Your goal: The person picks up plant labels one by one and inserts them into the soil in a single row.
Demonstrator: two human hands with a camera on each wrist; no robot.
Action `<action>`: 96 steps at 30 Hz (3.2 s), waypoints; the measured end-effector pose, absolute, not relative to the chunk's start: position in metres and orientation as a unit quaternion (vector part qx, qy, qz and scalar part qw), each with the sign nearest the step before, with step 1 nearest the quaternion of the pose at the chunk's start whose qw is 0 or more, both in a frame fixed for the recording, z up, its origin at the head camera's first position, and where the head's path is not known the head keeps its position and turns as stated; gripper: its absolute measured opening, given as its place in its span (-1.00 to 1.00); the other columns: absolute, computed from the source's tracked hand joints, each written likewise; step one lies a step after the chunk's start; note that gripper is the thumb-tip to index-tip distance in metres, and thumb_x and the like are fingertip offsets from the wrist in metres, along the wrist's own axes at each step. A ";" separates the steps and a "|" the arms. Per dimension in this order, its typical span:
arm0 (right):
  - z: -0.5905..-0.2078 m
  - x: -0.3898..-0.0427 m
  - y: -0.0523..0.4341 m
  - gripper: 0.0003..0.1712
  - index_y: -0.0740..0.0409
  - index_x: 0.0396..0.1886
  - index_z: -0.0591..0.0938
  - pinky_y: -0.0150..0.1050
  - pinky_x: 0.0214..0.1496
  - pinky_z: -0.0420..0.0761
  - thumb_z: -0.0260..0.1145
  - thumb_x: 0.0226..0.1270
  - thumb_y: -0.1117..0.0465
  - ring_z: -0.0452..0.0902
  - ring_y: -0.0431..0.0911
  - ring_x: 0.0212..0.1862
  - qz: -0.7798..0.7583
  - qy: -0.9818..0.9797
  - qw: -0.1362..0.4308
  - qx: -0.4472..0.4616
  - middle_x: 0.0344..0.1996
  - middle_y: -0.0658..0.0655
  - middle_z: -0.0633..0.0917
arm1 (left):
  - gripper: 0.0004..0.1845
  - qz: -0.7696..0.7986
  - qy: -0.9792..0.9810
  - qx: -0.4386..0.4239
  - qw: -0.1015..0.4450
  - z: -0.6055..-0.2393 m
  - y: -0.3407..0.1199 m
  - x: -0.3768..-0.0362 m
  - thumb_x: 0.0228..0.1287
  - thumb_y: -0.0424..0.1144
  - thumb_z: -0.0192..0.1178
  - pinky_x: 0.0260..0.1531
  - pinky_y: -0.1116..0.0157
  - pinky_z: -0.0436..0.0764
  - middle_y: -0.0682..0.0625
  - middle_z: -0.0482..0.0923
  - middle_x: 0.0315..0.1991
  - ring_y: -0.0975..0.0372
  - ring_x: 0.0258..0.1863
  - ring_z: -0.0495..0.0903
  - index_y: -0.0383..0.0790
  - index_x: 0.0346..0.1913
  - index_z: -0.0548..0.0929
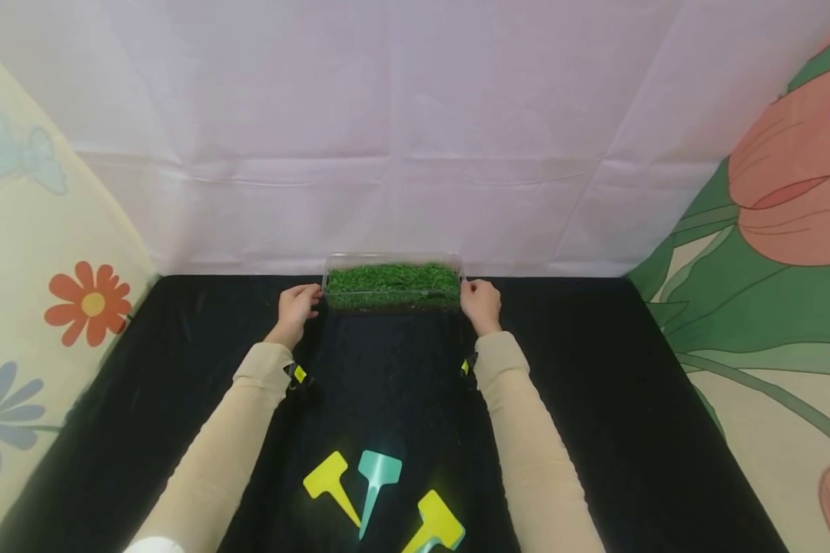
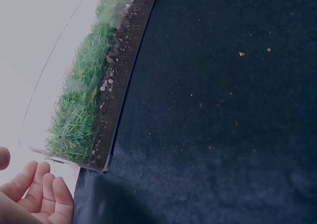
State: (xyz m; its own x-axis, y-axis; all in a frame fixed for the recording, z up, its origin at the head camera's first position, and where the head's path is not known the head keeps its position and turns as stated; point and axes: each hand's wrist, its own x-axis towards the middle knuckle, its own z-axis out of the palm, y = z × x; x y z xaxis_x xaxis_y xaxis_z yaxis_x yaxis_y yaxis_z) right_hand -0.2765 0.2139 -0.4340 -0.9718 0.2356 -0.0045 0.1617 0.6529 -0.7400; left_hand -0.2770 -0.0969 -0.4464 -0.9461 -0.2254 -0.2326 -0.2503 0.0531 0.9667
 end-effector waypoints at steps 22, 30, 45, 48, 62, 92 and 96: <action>-0.436 -0.287 0.216 -0.52 0.35 0.17 0.41 -0.10 -0.15 0.50 -0.06 0.42 0.12 0.47 0.11 -0.11 0.503 -0.854 -0.039 -0.129 0.05 0.34 0.48 | -0.64 0.679 0.716 -0.160 0.026 -0.451 -0.092 -0.282 0.31 -0.21 0.04 -0.25 0.27 0.51 -0.19 0.48 -0.05 0.10 -0.10 0.45 -0.37 0.06 0.52; -0.442 -0.290 0.216 -0.54 0.37 0.11 0.47 -0.16 -0.25 0.52 -0.03 0.41 0.11 0.49 0.00 -0.32 0.520 -0.843 -0.022 -0.132 -0.09 0.33 0.52 | -0.66 0.682 0.716 -0.147 0.022 -0.453 -0.091 -0.283 0.29 -0.23 0.07 -0.24 0.26 0.53 -0.20 0.49 -0.03 0.12 -0.14 0.47 -0.37 0.04 0.54; -0.443 -0.293 0.218 -0.55 0.38 0.08 0.47 -0.28 -0.35 0.47 -0.07 0.43 0.12 0.40 -0.16 -0.42 0.526 -0.840 -0.020 -0.132 -0.09 0.30 0.50 | -0.67 0.684 0.718 -0.126 0.020 -0.453 -0.089 -0.287 0.33 -0.27 0.01 -0.17 0.20 0.50 -0.20 0.45 -0.05 0.11 -0.13 0.44 -0.39 0.06 0.50; -0.441 -0.293 0.218 -0.56 0.38 0.07 0.49 -0.29 -0.37 0.46 -0.05 0.43 0.13 0.39 -0.10 -0.36 0.520 -0.845 -0.011 -0.128 -0.14 0.30 0.50 | -0.66 0.682 0.720 -0.128 0.018 -0.453 -0.088 -0.288 0.33 -0.26 0.01 -0.15 0.19 0.50 -0.20 0.45 -0.02 0.09 -0.09 0.44 -0.38 0.07 0.50; -0.440 -0.301 0.215 -0.58 0.38 0.13 0.46 -0.16 -0.08 0.47 0.05 0.34 0.24 0.40 0.01 -0.09 0.576 -0.802 -0.006 -0.161 0.08 0.31 0.47 | -0.64 0.695 0.701 -0.159 0.015 -0.446 -0.088 -0.297 0.24 -0.37 0.08 -0.06 0.19 0.45 -0.21 0.45 0.06 0.07 -0.02 0.44 -0.39 0.10 0.49; -0.442 -0.323 0.210 -0.59 0.44 0.13 0.42 -0.52 -0.49 0.47 -0.03 0.37 0.31 0.44 -0.33 -0.58 0.658 -0.729 0.005 -0.191 -0.39 0.08 0.50 | -0.65 0.733 0.661 -0.163 0.005 -0.448 -0.087 -0.312 0.28 -0.40 0.03 -0.30 0.43 0.54 -0.24 0.53 -0.12 0.33 -0.41 0.50 -0.47 0.10 0.46; -0.442 -0.323 0.209 -0.61 0.45 0.11 0.44 -0.53 -0.50 0.46 -0.02 0.37 0.31 0.43 -0.32 -0.58 0.657 -0.728 0.009 -0.195 -0.42 0.06 0.49 | -0.64 0.736 0.658 -0.159 0.013 -0.446 -0.088 -0.311 0.30 -0.41 0.01 -0.27 0.41 0.53 -0.24 0.51 -0.11 0.32 -0.38 0.50 -0.48 0.12 0.43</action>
State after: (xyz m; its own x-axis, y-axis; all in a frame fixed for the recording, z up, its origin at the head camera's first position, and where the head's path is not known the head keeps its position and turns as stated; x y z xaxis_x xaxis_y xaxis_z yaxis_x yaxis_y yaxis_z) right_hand -0.3226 0.2094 -0.4421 -0.9241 0.2948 -0.2434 0.2723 0.0609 -0.9603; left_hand -0.3111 -0.0885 -0.4461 -0.9492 -0.1898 -0.2508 -0.2279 -0.1347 0.9643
